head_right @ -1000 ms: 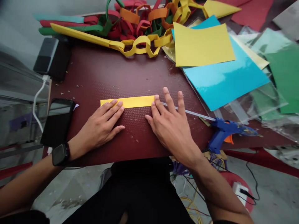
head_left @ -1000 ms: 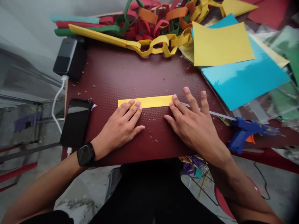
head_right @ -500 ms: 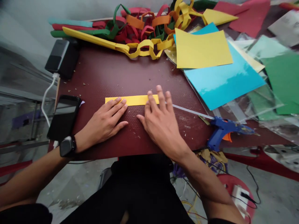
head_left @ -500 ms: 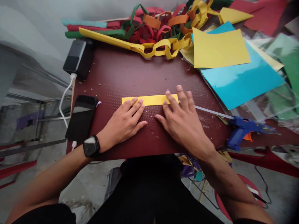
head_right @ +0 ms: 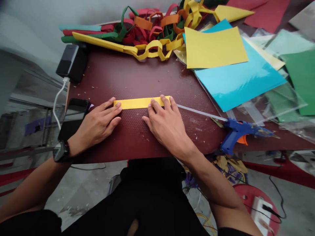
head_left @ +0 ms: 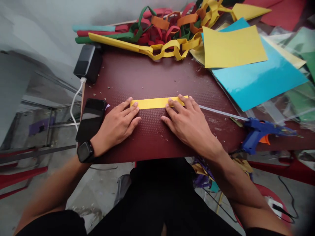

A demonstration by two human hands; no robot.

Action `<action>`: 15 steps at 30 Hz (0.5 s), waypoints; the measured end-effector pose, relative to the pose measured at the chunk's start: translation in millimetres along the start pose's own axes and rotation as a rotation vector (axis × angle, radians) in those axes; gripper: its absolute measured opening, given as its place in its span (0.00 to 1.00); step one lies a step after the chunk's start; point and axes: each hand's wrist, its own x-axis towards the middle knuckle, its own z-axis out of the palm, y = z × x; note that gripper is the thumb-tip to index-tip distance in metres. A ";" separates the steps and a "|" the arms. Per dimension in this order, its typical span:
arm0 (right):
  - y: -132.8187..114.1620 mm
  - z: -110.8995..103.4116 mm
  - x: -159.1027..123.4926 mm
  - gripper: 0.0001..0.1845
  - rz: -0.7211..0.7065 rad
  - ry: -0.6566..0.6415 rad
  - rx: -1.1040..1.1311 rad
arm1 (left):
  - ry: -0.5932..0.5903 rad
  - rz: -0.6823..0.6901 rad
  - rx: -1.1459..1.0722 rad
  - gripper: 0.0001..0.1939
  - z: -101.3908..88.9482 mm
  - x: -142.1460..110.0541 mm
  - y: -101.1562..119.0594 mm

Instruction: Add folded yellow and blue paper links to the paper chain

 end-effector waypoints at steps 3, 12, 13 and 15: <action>2.3 0.8 -0.2 0.28 -0.018 0.009 -0.005 | 0.028 -0.051 -0.023 0.29 -5.0 -11.8 -11.9; -7.5 2.0 10.6 0.32 -0.067 -0.041 0.044 | 0.039 -0.011 -0.004 0.24 0.3 0.4 -9.4; -12.8 2.3 13.7 0.31 -0.068 -0.053 0.052 | 0.031 -0.008 -0.005 0.25 0.7 1.6 -8.9; -23.5 2.6 20.0 0.31 -0.063 -0.077 0.061 | 0.027 -0.002 -0.013 0.26 1.7 2.2 -9.1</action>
